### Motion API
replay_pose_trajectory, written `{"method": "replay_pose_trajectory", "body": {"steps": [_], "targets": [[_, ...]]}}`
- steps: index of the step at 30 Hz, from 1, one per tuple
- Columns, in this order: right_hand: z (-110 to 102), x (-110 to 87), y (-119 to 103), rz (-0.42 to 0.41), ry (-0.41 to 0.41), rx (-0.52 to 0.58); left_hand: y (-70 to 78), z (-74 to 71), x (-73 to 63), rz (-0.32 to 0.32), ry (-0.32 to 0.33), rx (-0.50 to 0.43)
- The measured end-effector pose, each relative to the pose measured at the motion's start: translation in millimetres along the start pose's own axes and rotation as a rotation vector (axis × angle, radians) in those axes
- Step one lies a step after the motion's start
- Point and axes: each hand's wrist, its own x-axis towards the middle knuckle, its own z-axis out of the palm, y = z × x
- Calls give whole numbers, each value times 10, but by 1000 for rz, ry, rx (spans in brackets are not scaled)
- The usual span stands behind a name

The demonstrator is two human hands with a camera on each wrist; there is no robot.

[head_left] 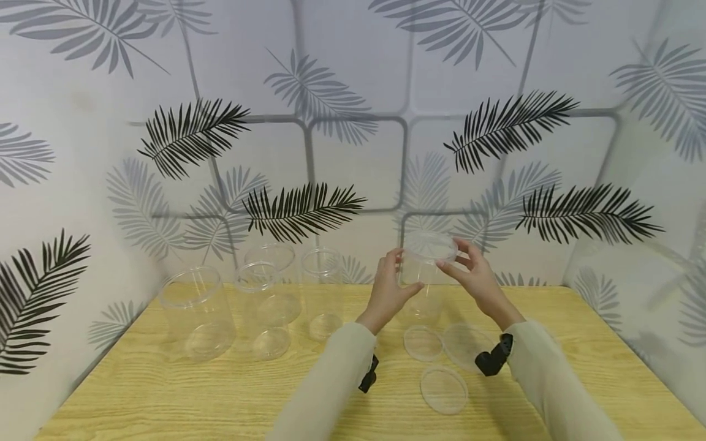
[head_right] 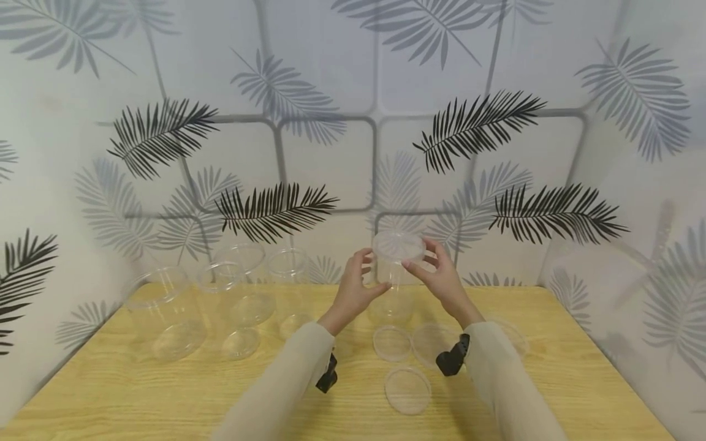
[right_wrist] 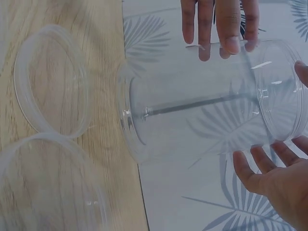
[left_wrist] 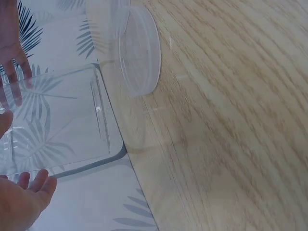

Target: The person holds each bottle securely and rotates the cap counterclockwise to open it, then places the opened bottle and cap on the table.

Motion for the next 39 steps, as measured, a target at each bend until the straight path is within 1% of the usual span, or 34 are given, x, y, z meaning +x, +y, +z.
{"method": "replay_pose_trajectory", "body": {"steps": [3, 7, 11, 13, 21, 28, 31, 34, 36, 39], "targets": [[9, -37, -50, -10, 2, 9, 4, -32, -35, 20, 8, -1], [29, -87, -110, -28, 3, 5, 20, -98, -85, 50, 1, 4], [65, -142, -167, -50, 12, 3, 44, -174, -125, 82, -10, 43], [89, -167, -191, -60, 16, 8, 56, -212, -144, 92, -11, 46], [189, -244, -271, -115, -3, 69, 99, -361, -211, 52, -23, -5], [260, -287, -341, -174, -24, 76, 82, -463, -292, 6, -27, -41], [282, -309, -364, -181, -51, 66, 52, -500, -327, 10, -30, -49], [304, -331, -389, -182, -81, 62, 23, -537, -361, 28, -37, -70], [322, -339, -407, -188, -99, 70, 7, -565, -381, 33, -47, -96], [347, -347, -435, -194, -123, 83, -14, -610, -417, 21, -75, -144]]}}
